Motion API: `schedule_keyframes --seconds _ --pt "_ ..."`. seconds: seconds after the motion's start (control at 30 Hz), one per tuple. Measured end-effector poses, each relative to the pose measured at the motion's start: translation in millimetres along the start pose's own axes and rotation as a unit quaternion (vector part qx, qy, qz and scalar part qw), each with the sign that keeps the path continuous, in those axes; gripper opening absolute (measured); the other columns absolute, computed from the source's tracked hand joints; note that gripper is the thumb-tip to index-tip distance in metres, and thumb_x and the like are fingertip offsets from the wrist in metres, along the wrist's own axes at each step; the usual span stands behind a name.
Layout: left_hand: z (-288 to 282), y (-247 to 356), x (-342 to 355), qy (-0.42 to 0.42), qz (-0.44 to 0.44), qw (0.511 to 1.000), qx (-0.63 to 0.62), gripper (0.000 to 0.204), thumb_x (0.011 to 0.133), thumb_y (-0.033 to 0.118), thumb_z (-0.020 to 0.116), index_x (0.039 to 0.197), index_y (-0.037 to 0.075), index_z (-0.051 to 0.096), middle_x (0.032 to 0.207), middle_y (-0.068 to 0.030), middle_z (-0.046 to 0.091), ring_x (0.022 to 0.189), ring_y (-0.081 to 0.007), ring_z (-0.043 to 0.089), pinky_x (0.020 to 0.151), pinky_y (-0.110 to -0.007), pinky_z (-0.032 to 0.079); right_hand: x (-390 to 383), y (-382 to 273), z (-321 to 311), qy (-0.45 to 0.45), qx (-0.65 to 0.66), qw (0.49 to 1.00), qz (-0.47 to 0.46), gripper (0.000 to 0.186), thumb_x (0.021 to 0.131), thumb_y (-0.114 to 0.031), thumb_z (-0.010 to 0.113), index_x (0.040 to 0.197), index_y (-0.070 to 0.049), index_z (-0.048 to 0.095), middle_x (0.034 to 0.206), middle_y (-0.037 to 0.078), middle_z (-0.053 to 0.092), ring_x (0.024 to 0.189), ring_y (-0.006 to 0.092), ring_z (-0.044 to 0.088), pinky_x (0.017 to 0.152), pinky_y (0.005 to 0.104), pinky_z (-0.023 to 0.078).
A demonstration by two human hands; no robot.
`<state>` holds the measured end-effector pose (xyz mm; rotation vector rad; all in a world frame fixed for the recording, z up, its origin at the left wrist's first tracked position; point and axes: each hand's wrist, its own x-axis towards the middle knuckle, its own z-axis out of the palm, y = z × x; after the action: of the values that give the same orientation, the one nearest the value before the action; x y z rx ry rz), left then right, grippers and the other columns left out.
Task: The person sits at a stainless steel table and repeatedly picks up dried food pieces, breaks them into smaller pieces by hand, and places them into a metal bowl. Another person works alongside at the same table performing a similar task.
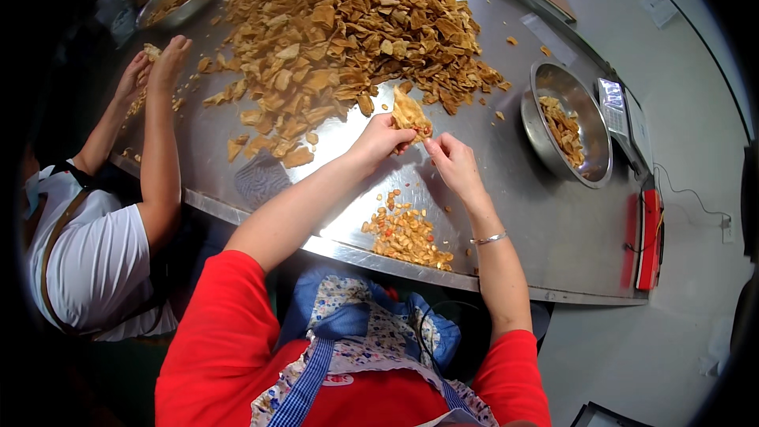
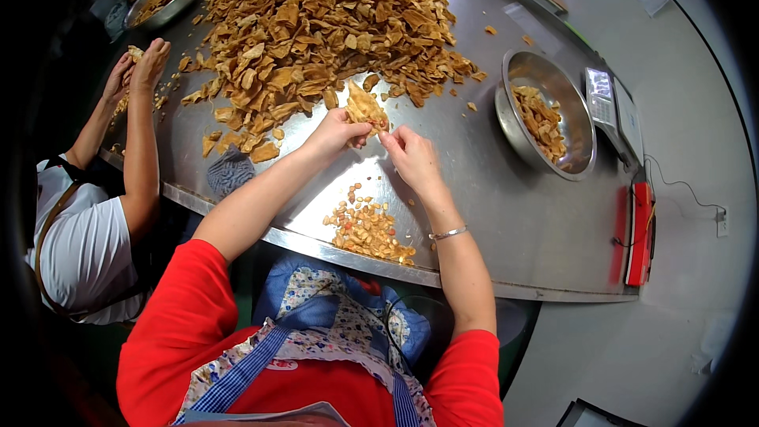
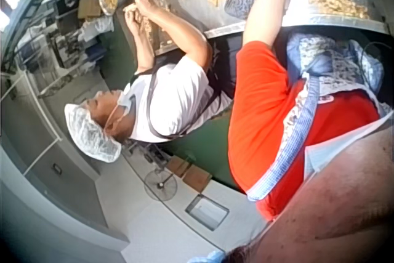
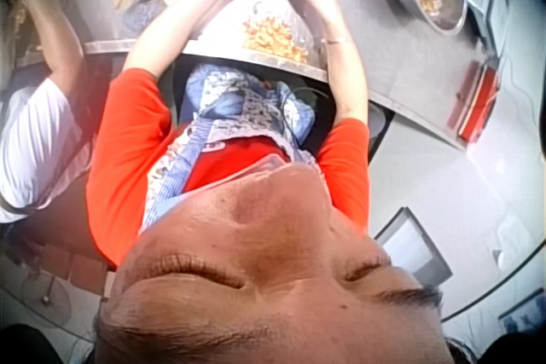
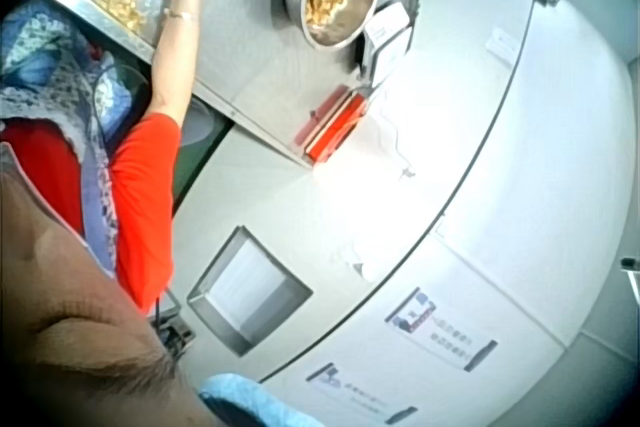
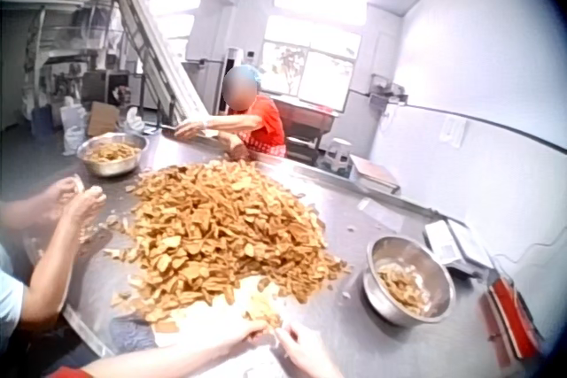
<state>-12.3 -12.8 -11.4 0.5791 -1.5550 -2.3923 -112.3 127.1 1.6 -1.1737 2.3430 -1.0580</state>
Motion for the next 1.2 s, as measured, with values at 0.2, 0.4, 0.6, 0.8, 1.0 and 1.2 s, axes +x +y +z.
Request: schedule_keyframes --seconds 0.2,0.4,0.6,0.8,1.0,1.2 --pt "10 5 -11 -0.022 0.03 0.996 0.082 0.011 0.075 0.006 0.06 0.085 0.002 0.059 0.069 -0.0015 0.056 0.059 -0.007 0.048 0.052 -0.021 0.039 -2 -2 3 -0.055 0.052 0.997 -0.033 0.032 0.088 -0.028 0.043 0.077 0.001 0.053 0.063 0.016 0.055 0.058 0.0287 0.055 0.055 0.0361 0.042" --pt "8 -2 -9 0.0 0.06 0.981 0.183 0.016 0.072 0.007 0.061 0.086 -0.001 0.059 0.075 -0.0064 0.061 0.066 -0.0122 0.055 0.061 -0.027 0.044 -6 -7 10 -0.012 0.0 0.996 -0.083 0.028 0.083 -0.02 0.041 0.077 0.004 0.053 0.069 0.025 0.054 0.066 0.0405 0.054 0.059 0.0423 0.043" --pt "9 -6 -9 -0.002 0.107 0.964 0.245 0.017 0.071 0.007 0.061 0.085 -0.002 0.059 0.073 -0.009 0.061 0.067 -0.0159 0.057 0.063 -0.029 0.045 -6 3 22 0.016 -0.018 1.0 -0.017 0.028 0.079 -0.015 0.038 0.066 0.005 0.052 0.061 0.023 0.055 0.058 0.0368 0.055 0.054 0.0409 0.042" --pt "-3 20 -8 -0.128 -0.085 0.985 -0.084 0.005 0.074 -0.001 0.056 0.078 0.0 0.054 0.067 -0.0033 0.054 0.051 -0.0081 0.046 0.045 -0.02 0.037 -5 -1 -4 -0.222 0.46 0.858 0.065 0.026 0.079 -0.016 0.036 0.057 -0.005 0.043 0.05 0.0 0.043 0.044 0.0064 0.036 0.04 0.0212 0.028" --pt "-5 9 -3 -0.067 -0.076 0.994 -0.033 0.005 0.074 0.001 0.057 0.078 0.001 0.055 0.064 -0.0023 0.052 0.05 -0.0075 0.045 0.044 -0.02 0.037 -7 -8 8 0.061 0.072 0.994 -0.057 0.009 0.076 -0.011 0.048 0.073 -0.003 0.051 0.052 0.003 0.047 0.048 0.0109 0.047 0.044 0.0252 0.038" --pt "-5 10 -4 -0.07 -0.052 0.996 0.007 0.009 0.073 0.002 0.06 0.081 0.001 0.056 0.064 -0.0018 0.053 0.052 -0.0071 0.046 0.048 -0.02 0.037 -8 -9 12 0.067 0.061 0.989 -0.118 0.01 0.077 -0.011 0.056 0.078 -0.002 0.052 0.063 0.004 0.053 0.054 0.0107 0.049 0.05 0.0244 0.039"
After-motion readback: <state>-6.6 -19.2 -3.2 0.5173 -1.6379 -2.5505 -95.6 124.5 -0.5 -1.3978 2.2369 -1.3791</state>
